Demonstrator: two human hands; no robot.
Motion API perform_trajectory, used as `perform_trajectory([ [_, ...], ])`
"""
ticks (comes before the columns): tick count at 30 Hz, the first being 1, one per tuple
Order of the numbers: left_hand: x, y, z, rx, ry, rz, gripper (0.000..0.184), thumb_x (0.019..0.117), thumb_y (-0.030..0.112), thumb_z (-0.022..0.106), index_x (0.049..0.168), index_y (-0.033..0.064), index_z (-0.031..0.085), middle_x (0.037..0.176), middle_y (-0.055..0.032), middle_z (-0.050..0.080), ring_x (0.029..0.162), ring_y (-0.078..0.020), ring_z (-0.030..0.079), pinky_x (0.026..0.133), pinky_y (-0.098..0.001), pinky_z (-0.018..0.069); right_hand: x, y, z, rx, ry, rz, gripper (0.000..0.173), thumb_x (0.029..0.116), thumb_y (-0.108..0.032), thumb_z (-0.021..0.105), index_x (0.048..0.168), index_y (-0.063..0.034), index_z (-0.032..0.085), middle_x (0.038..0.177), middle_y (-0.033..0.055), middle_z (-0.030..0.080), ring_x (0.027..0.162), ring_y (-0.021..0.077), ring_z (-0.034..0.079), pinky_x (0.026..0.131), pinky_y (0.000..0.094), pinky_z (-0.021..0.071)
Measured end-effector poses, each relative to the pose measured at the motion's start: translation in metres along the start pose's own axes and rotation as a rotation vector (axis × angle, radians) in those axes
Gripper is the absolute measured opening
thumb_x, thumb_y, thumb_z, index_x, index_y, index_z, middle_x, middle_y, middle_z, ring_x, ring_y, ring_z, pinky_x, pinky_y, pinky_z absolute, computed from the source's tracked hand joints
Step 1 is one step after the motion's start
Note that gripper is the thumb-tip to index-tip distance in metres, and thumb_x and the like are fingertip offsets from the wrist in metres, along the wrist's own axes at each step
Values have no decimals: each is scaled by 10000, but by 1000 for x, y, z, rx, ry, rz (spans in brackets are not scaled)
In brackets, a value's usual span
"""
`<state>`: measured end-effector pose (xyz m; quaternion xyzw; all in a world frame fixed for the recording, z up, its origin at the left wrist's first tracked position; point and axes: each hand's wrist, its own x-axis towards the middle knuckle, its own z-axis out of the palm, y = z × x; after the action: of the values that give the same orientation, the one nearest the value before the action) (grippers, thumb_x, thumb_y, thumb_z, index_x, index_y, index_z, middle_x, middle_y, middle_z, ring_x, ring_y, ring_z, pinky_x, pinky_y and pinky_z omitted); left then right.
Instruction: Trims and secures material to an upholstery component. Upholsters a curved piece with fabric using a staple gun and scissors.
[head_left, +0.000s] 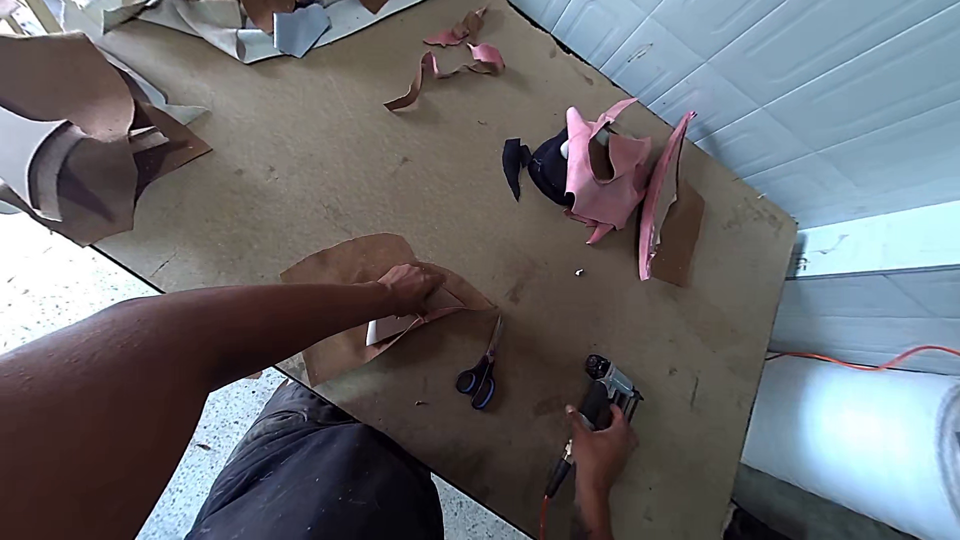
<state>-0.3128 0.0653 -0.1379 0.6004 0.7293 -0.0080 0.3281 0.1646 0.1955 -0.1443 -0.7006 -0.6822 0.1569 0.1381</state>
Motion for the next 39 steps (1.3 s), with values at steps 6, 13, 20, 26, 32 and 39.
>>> perform_trajectory([
  [6, -1, -2, 2, -14, 17, 6, 600, 811, 419, 830, 1331, 233, 595, 1024, -87, 724, 950, -328, 713, 759, -575, 587, 42, -9, 14, -52, -63, -10, 940, 715, -175, 897, 1509, -1, 425, 1435, 318, 468, 1323, 465, 485, 1069, 613, 452],
  [13, -6, -12, 5, -79, 68, 63, 505, 817, 440, 821, 1217, 193, 638, 934, -83, 717, 894, -317, 712, 743, -560, 581, -13, -108, -29, 168, -357, 19, 371, 932, -232, 700, 1213, -7, 609, 763, 137, 668, 559, 255, 644, 532, 472, 583],
  [20, -1, -19, 10, -127, 87, 102, 429, 817, 445, 819, 1103, 170, 655, 885, -67, 703, 858, -297, 701, 736, -550, 575, -75, -214, 25, -12, -668, -314, 243, 894, -271, 624, 1093, -199, 743, 738, -5, 689, 558, 153, 644, 543, 429, 585],
  [26, -5, -21, 8, -154, 61, 104, 436, 815, 452, 820, 1102, 170, 651, 874, -68, 697, 850, -298, 702, 710, -548, 572, -75, -249, 32, -117, -641, -386, 209, 930, -247, 632, 1091, -209, 759, 742, 2, 674, 593, 146, 637, 578, 427, 568],
  [32, -3, -21, 7, -166, 51, 100, 465, 806, 460, 828, 1128, 170, 657, 898, -85, 709, 879, -314, 711, 732, -564, 578, -77, -256, 35, -191, -622, -407, 186, 936, -231, 645, 1077, -206, 763, 787, 19, 691, 672, 161, 661, 630, 444, 564],
  [39, 2, -20, 8, -148, 41, 119, 417, 809, 440, 826, 1086, 172, 666, 885, -62, 704, 863, -290, 707, 721, -547, 578, -76, -264, 32, -259, -682, -393, 168, 954, -275, 633, 1050, -219, 760, 785, 2, 694, 702, 158, 671, 653, 439, 567],
])
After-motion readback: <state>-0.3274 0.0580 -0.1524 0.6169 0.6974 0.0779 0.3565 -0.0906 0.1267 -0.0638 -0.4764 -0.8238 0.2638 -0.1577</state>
